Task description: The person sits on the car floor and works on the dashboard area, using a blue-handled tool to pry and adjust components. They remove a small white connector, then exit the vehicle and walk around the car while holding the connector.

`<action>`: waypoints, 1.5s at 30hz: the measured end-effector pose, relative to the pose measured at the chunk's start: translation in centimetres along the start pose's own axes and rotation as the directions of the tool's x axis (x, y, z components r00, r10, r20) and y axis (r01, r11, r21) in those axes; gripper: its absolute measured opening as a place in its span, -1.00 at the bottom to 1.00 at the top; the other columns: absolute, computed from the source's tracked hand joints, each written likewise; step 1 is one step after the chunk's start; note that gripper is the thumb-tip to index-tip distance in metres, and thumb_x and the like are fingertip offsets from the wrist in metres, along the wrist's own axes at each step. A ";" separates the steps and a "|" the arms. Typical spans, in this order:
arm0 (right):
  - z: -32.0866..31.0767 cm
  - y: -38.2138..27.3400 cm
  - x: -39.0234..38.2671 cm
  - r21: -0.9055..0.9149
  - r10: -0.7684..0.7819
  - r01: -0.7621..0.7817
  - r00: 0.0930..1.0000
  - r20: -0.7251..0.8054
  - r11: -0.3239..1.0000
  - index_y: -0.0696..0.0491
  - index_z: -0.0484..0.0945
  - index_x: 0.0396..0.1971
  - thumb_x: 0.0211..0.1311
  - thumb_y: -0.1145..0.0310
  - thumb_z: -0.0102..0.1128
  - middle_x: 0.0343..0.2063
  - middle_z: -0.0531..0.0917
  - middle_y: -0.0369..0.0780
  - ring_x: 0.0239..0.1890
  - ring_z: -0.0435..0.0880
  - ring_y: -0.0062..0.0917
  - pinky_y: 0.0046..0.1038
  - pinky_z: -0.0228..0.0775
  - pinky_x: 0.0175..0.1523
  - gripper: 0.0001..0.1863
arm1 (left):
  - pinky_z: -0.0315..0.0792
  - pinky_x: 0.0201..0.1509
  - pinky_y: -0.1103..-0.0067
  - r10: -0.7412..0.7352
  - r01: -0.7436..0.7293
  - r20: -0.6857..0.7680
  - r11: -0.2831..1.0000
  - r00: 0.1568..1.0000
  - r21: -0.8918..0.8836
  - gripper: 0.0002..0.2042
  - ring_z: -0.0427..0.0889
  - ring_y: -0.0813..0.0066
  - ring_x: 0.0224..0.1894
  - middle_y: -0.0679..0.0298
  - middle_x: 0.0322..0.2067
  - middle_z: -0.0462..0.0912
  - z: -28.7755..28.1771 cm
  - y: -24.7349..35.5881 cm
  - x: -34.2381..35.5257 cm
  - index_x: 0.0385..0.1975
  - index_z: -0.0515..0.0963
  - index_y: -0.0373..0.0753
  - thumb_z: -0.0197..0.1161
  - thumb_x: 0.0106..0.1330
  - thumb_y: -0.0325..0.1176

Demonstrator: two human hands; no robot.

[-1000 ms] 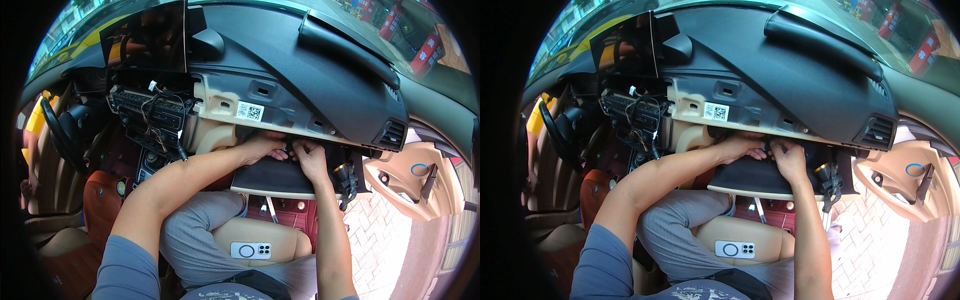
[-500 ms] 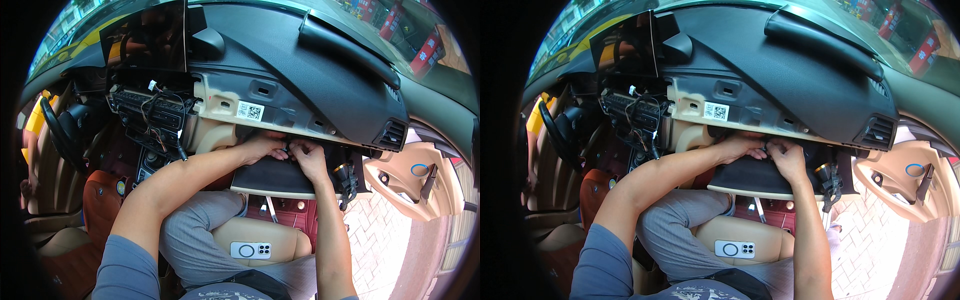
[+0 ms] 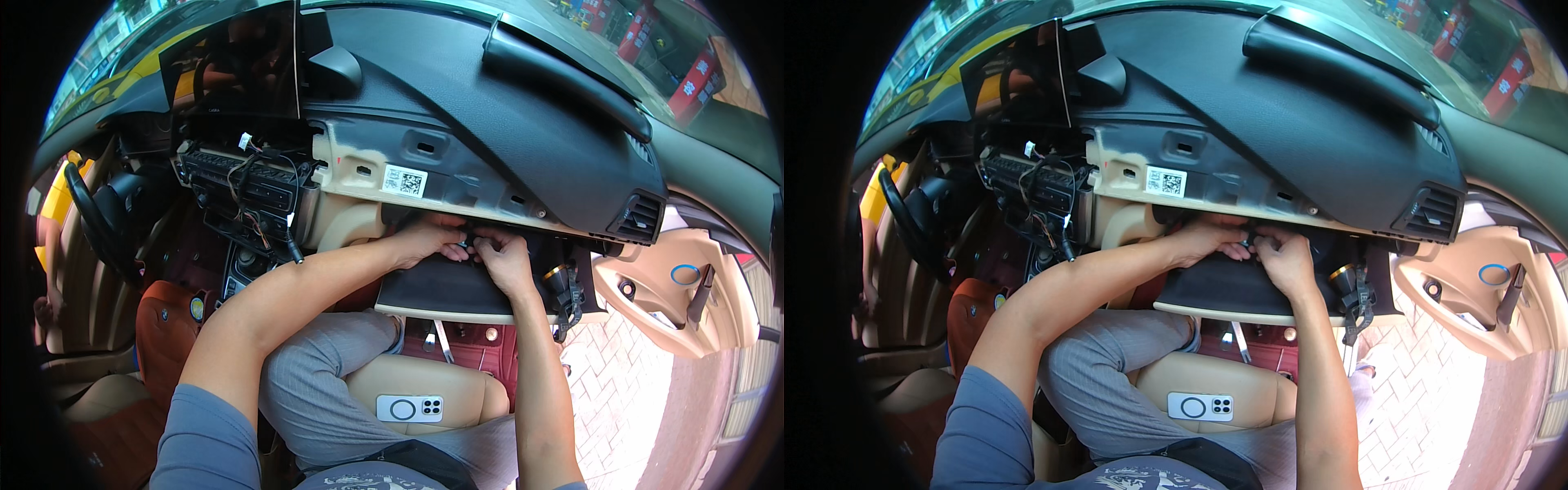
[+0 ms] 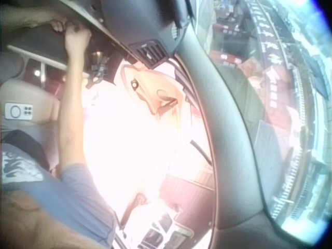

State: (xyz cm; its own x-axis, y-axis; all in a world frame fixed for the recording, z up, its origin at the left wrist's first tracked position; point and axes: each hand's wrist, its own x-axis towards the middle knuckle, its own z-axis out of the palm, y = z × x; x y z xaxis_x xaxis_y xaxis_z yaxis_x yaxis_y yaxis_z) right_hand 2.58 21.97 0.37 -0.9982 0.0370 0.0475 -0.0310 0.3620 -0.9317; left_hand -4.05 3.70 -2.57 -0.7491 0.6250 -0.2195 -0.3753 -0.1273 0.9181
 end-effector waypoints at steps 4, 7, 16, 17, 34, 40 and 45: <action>0.0 0.0 0.0 -0.001 -0.002 0.002 1.000 0.006 1.000 0.32 0.62 -0.14 0.19 0.40 0.15 -0.50 0.73 -0.10 -0.46 0.70 -0.58 -0.54 0.50 -0.27 -0.67 | 0.64 -0.24 0.62 -0.001 0.001 -0.027 1.000 1.000 0.012 -0.60 0.73 0.35 -0.31 -0.04 -0.19 0.64 0.2 0.1 -0.2 0.16 0.35 -0.48 0.16 0.35 -0.53; 0.0 -0.1 0.0 -0.010 0.006 -0.006 1.000 0.017 1.000 0.32 0.61 -0.11 0.23 0.45 0.14 -0.46 0.72 -0.14 -0.45 0.67 -0.62 -0.57 0.49 -0.29 -0.70 | 0.64 -0.25 0.62 0.004 -0.003 -0.020 0.999 1.000 0.032 -0.56 0.73 0.35 -0.32 -0.05 -0.19 0.64 0.3 0.2 -0.2 0.20 0.30 -0.51 0.15 0.36 -0.52; 0.2 0.2 0.1 0.010 -0.020 0.020 1.000 0.011 1.000 0.32 0.62 -0.13 0.19 0.41 0.17 -0.51 0.73 -0.11 -0.47 0.70 -0.58 -0.55 0.51 -0.27 -0.67 | 0.62 -0.30 0.65 0.024 -0.024 0.001 0.993 1.000 0.118 -0.52 0.73 0.38 -0.35 -0.05 -0.19 0.64 0.4 0.1 -0.1 0.25 0.23 -0.53 0.12 0.38 -0.48; 0.2 0.2 0.1 0.017 0.004 -0.004 1.000 0.011 1.000 0.32 0.62 -0.13 0.19 0.41 0.17 -0.51 0.73 -0.11 -0.47 0.70 -0.58 -0.55 0.51 -0.27 -0.67 | 0.62 -0.30 0.65 0.023 -0.023 -0.005 0.992 1.000 0.121 -0.52 0.73 0.38 -0.34 -0.05 -0.19 0.64 0.4 0.1 -0.1 0.25 0.23 -0.53 0.12 0.38 -0.48; -0.1 -0.4 -0.1 -0.239 -0.081 0.055 0.992 -0.098 0.969 0.21 0.66 -0.21 0.13 0.32 0.18 -0.52 0.67 -0.01 -0.42 0.67 -0.27 -0.36 0.49 -0.23 -0.69 | 0.65 -0.29 0.55 -0.019 0.016 -0.032 0.997 0.999 -0.076 -0.63 0.73 0.20 -0.29 0.02 -0.04 0.53 0.0 0.3 -0.2 0.15 0.34 -0.42 0.08 0.47 -0.31; -1.2 -0.8 0.0 -0.482 -0.145 -0.069 0.908 -0.392 0.873 0.21 0.66 -0.27 0.10 0.36 0.18 -0.38 0.66 0.12 -0.23 0.66 0.02 -0.19 0.50 -0.09 -0.74 | 0.64 -0.37 0.55 -0.058 0.064 -0.144 0.997 0.988 0.038 -0.62 0.73 0.20 -0.32 0.02 0.02 0.50 -0.1 0.1 -0.4 0.15 0.35 -0.44 0.09 0.45 -0.32; -1.9 0.4 1.0 -0.734 -0.253 -0.009 0.936 -0.245 0.679 0.19 0.64 -0.25 0.11 0.40 0.16 -0.31 0.65 0.14 -0.17 0.62 0.05 -0.09 0.48 0.00 -0.76 | 0.63 -0.37 0.53 -0.068 0.088 -0.178 0.991 0.982 0.104 -0.63 0.73 0.20 -0.31 -0.01 0.02 0.51 -0.3 -0.2 -0.1 0.13 0.38 -0.46 0.07 0.43 -0.35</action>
State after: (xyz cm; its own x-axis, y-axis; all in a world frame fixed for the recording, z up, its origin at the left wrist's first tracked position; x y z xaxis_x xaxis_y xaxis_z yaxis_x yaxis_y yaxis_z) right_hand 1.68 23.93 0.78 -0.9137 0.1715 0.3685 0.0257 0.9292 -0.3688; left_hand -4.03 3.47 -2.82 -0.8070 0.4850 -0.3370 -0.3808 0.0089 0.9246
